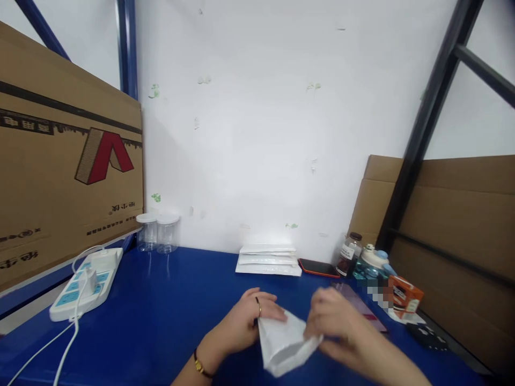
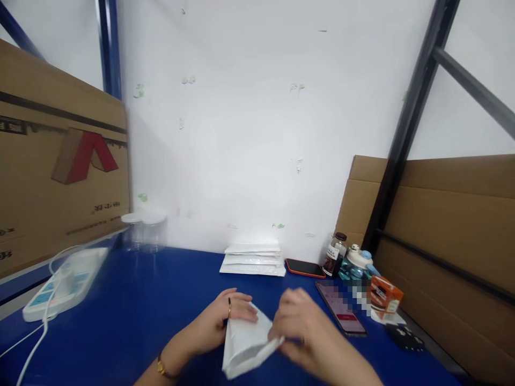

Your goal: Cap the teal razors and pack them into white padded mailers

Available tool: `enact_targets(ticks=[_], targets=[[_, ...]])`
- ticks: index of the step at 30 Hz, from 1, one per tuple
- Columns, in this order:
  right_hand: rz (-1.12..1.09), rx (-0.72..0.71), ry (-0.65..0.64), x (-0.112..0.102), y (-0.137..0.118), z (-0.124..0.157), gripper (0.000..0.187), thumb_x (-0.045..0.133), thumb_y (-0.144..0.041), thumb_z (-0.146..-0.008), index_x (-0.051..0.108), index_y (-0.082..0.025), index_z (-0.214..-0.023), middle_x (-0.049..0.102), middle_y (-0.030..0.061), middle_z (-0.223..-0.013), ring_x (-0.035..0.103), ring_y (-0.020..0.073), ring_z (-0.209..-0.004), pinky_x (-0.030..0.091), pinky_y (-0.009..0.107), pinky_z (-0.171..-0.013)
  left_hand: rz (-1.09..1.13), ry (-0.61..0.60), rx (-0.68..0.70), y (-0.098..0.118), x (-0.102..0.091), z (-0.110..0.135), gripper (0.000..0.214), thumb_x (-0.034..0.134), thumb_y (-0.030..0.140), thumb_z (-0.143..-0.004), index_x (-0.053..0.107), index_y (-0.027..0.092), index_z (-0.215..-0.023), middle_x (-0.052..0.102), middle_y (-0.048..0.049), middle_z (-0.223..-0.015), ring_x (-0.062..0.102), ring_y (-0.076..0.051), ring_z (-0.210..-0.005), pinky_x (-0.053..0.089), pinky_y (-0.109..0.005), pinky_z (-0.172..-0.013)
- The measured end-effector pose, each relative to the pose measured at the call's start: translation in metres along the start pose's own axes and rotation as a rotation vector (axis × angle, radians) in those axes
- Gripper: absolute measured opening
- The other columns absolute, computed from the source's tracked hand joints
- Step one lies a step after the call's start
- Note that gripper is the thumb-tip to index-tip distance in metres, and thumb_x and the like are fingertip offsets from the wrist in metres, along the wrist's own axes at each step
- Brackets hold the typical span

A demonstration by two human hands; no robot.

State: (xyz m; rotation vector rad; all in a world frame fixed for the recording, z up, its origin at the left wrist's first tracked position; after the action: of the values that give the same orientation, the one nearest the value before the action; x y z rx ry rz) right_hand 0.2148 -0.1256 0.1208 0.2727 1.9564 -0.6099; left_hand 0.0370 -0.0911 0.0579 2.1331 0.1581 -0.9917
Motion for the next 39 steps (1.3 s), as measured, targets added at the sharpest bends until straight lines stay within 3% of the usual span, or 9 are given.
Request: enact_targets(ticks=[4,8,11,15,18,21,26,33,39], targets=[[0.112,0.022,-0.029,0.085,0.005,0.030,0.011,0.058,-0.025,-0.081,0.068,-0.028,-0.083,0.066,0.0016,-0.069,0.056,0.0168,-0.070,0.035,0.030,-0.064,-0.154,-0.051,-0.146,-0.022,0.012,0.032,0.057,0.037,0.002,-0.076,0.058,0.039,-0.114,0.061,0.0054,-0.119,0.039,-0.018,-0.126,0.009,-0.050,-0.111],[0.054,0.196,0.024,0.128,0.011,0.040,0.008,0.059,-0.025,-0.080,0.065,-0.025,-0.086,0.066,0.0005,-0.077,0.056,0.0159,-0.073,0.035,0.027,-0.065,-0.060,0.014,-0.224,-0.016,0.015,0.070,0.035,0.050,0.022,-0.081,0.056,0.030,-0.115,0.058,-0.0018,-0.119,0.049,-0.018,-0.112,0.037,-0.033,-0.099],[-0.017,0.224,0.020,0.126,0.003,0.040,0.015,0.067,-0.035,-0.075,0.064,-0.025,-0.085,0.064,0.0002,-0.082,0.055,0.0173,-0.078,0.037,0.028,-0.069,-0.043,-0.062,-0.191,-0.003,0.027,0.091,0.038,0.074,0.033,-0.061,0.062,0.027,-0.096,0.059,-0.0010,-0.111,0.051,-0.021,-0.106,0.042,-0.028,-0.091],[-0.125,0.327,0.111,0.120,0.000,0.041,0.009,0.059,-0.029,-0.083,0.061,-0.022,-0.077,0.061,0.0002,-0.079,0.054,0.0158,-0.078,0.039,0.027,-0.073,-0.122,0.023,-0.226,-0.007,0.040,0.100,0.007,0.059,0.029,-0.077,0.060,0.023,-0.081,0.062,-0.0018,-0.097,0.054,-0.019,-0.101,0.042,-0.028,-0.087],[-0.148,0.456,0.251,0.123,0.008,0.044,0.001,0.058,-0.020,-0.081,0.058,-0.020,-0.080,0.057,0.0009,-0.076,0.054,0.0150,-0.073,0.042,0.026,-0.067,-0.197,0.120,-0.354,-0.017,0.044,0.098,0.011,0.052,0.024,-0.081,0.057,0.024,-0.090,0.062,-0.0012,-0.091,0.057,-0.016,-0.086,0.044,-0.028,-0.077],[-0.075,0.388,0.343,0.126,0.005,0.044,0.011,0.056,-0.015,-0.080,0.058,-0.021,-0.088,0.059,0.0034,-0.086,0.055,0.0163,-0.077,0.045,0.027,-0.067,-0.274,0.171,-0.371,-0.017,0.047,0.093,0.022,0.050,0.016,-0.078,0.056,0.026,-0.097,0.062,0.0003,-0.094,0.057,-0.015,-0.084,0.043,-0.027,-0.073],[0.165,-0.003,0.339,0.135,-0.026,0.037,0.025,0.060,-0.021,-0.080,0.060,-0.022,-0.105,0.067,0.0043,-0.089,0.058,0.0202,-0.085,0.047,0.031,-0.073,-0.480,0.161,-0.100,-0.003,0.050,0.092,0.025,0.054,0.011,-0.075,0.060,0.030,-0.091,0.065,0.0053,-0.085,0.059,-0.014,-0.090,0.040,-0.025,-0.072],[0.209,-0.074,0.425,0.135,-0.022,0.044,0.023,0.060,-0.014,-0.081,0.061,-0.020,-0.103,0.069,0.0031,-0.080,0.061,0.0160,-0.077,0.049,0.026,-0.067,-0.703,0.182,0.235,0.003,0.042,0.102,0.026,0.064,0.030,-0.078,0.059,0.031,-0.103,0.070,0.0099,-0.083,0.062,-0.010,-0.088,0.037,-0.023,-0.069],[0.404,-0.130,0.464,0.128,-0.015,0.046,0.015,0.058,-0.030,-0.084,0.063,-0.017,-0.089,0.062,0.0021,-0.061,0.056,0.0164,-0.059,0.043,0.028,-0.051,-0.640,0.416,0.318,0.006,0.047,0.092,0.011,0.055,0.040,-0.084,0.062,0.030,-0.086,0.064,0.0100,-0.064,0.058,-0.008,-0.065,0.034,-0.026,-0.065]])
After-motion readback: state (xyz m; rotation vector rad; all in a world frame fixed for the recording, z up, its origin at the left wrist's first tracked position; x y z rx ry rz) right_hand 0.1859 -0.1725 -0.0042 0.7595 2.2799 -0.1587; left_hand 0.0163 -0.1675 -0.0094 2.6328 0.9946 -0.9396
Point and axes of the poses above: each hand's wrist, its own z-axis away from the middle knuckle, its own x-axis out of the palm, y = z × x, the point moved 5 cm from there along -z, towards the middle knuckle
